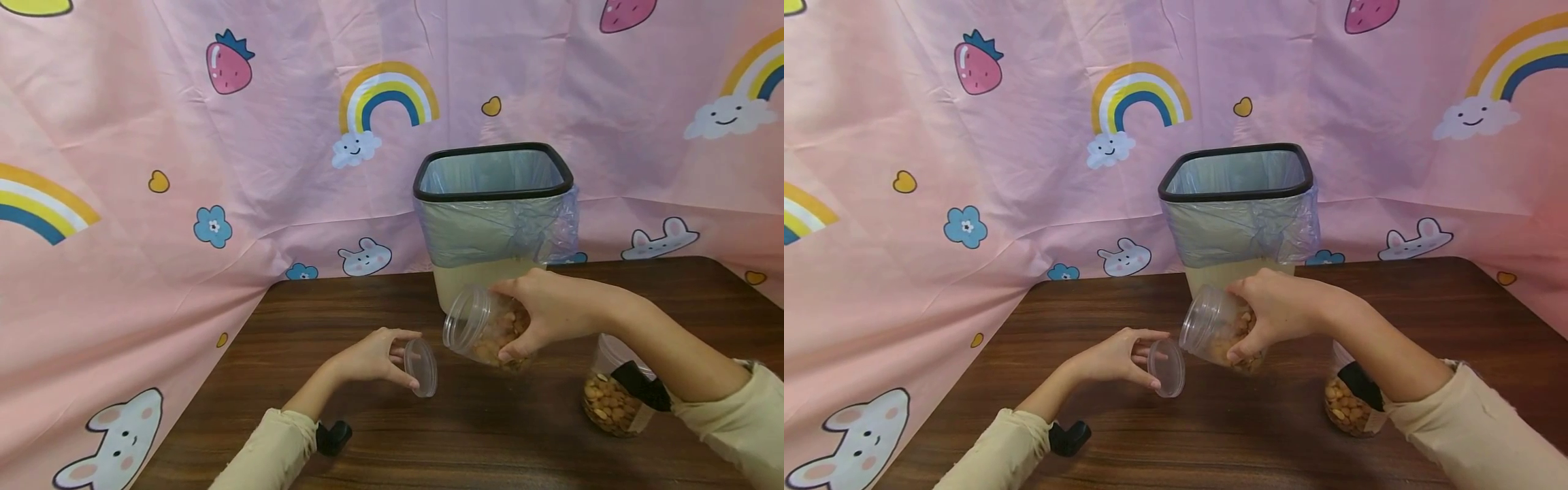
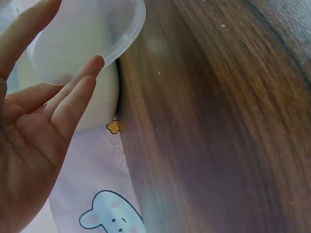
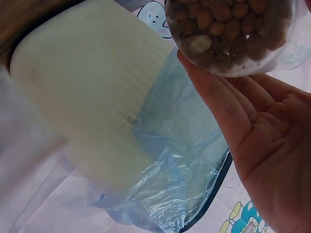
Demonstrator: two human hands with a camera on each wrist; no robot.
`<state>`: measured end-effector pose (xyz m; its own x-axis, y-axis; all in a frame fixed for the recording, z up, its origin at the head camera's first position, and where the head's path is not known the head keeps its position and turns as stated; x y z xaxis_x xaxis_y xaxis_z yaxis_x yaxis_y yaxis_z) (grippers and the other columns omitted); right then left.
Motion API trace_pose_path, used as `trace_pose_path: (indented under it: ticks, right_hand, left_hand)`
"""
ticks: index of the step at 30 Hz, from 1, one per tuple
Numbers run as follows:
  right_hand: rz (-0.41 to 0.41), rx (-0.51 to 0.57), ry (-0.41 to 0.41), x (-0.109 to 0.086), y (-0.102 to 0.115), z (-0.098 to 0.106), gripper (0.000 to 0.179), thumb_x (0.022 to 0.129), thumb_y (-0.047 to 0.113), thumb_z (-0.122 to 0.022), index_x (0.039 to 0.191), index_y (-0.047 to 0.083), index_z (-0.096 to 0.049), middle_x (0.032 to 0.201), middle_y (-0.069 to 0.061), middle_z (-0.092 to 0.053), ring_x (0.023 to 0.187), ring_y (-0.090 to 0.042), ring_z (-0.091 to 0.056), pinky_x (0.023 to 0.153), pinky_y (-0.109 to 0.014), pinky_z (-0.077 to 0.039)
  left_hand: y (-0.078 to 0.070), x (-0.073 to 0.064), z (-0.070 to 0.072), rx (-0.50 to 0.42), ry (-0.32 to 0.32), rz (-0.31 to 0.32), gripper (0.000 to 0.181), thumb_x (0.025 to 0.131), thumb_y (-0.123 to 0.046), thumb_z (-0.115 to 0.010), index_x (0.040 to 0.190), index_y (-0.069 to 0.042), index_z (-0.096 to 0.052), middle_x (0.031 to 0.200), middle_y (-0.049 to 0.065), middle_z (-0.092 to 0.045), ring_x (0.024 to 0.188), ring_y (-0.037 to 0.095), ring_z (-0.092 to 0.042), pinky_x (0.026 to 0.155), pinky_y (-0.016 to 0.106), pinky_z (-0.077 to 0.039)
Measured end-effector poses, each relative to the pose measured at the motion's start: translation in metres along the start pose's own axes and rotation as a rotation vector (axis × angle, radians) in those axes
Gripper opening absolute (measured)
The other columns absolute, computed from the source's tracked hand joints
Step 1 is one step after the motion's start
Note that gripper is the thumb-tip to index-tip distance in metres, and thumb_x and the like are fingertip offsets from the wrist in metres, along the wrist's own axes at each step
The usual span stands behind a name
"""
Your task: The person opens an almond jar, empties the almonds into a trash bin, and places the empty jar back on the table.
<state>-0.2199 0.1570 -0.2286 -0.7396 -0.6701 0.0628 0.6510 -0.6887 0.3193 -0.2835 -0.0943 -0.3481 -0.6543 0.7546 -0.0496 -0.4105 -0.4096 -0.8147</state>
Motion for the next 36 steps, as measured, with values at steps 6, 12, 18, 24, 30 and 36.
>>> trace_pose_path:
  ticks: [6,12,18,24,30,36]
  right_hand:
    - [-0.025,-0.015,0.007,-0.002,0.001,0.002,0.078,0.067,0.054,-0.074,0.118,-0.001,-0.052,0.083,0.006,-0.058,0.067,-0.005,-0.052,0.056,-0.023,-0.044]
    - [-0.041,-0.016,0.014,-0.005,0.001,0.003,0.08,0.068,0.055,-0.073,0.12,-0.002,-0.052,0.086,0.005,-0.059,0.068,-0.005,-0.053,0.057,-0.023,-0.045]
    - [-0.027,-0.029,0.003,-0.007,0.001,0.004,0.077,0.068,0.057,-0.072,0.117,0.001,-0.054,0.087,0.006,-0.059,0.07,-0.005,-0.053,0.059,-0.024,-0.045]
    - [-0.031,-0.037,0.003,-0.009,0.001,0.005,0.075,0.068,0.057,-0.072,0.115,0.002,-0.055,0.085,0.007,-0.057,0.069,-0.005,-0.053,0.058,-0.023,-0.045]
    - [-0.037,-0.036,-0.002,-0.011,0.002,0.006,0.073,0.068,0.055,-0.073,0.114,0.002,-0.055,0.085,0.006,-0.057,0.069,-0.005,-0.053,0.057,-0.023,-0.045]
    - [-0.053,-0.035,0.004,-0.014,0.003,0.009,0.073,0.069,0.057,-0.071,0.116,0.003,-0.054,0.087,0.007,-0.058,0.073,-0.004,-0.054,0.061,-0.024,-0.046]
  left_hand:
    - [0.009,-0.002,0.002,-0.046,0.007,0.003,0.077,0.073,-0.008,-0.078,0.136,0.007,-0.036,0.129,0.02,-0.048,0.112,0.027,-0.053,0.087,0.032,-0.046]
    - [0.017,-0.009,0.007,0.088,-0.003,0.042,0.075,0.071,-0.018,-0.081,0.132,0.004,-0.044,0.124,0.014,-0.052,0.109,0.023,-0.055,0.089,0.031,-0.044]
    - [0.023,-0.015,0.009,0.307,0.003,0.089,0.073,0.066,-0.03,-0.083,0.125,0.0,-0.052,0.114,0.008,-0.057,0.102,0.02,-0.057,0.083,0.029,-0.046]
    - [0.025,-0.016,0.004,0.406,0.028,0.073,0.073,0.062,-0.031,-0.085,0.12,0.002,-0.055,0.106,0.007,-0.055,0.094,0.018,-0.056,0.078,0.025,-0.046]
    - [0.026,-0.017,-0.001,0.452,0.033,0.066,0.072,0.061,-0.028,-0.086,0.118,0.004,-0.055,0.103,0.007,-0.052,0.094,0.022,-0.055,0.077,0.025,-0.046]
    - [0.023,-0.017,-0.002,0.505,0.026,0.071,0.073,0.062,-0.027,-0.086,0.119,0.005,-0.054,0.104,0.009,-0.051,0.097,0.026,-0.053,0.079,0.029,-0.046]
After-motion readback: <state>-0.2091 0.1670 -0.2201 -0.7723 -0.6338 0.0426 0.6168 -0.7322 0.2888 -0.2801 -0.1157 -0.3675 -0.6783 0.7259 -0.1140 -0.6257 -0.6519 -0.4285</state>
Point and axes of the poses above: each hand's wrist, its own x-axis towards the middle knuckle, its own z-axis out of the back of the hand, y = z × x, the point moved 3 cm from there along x, towards the middle knuckle
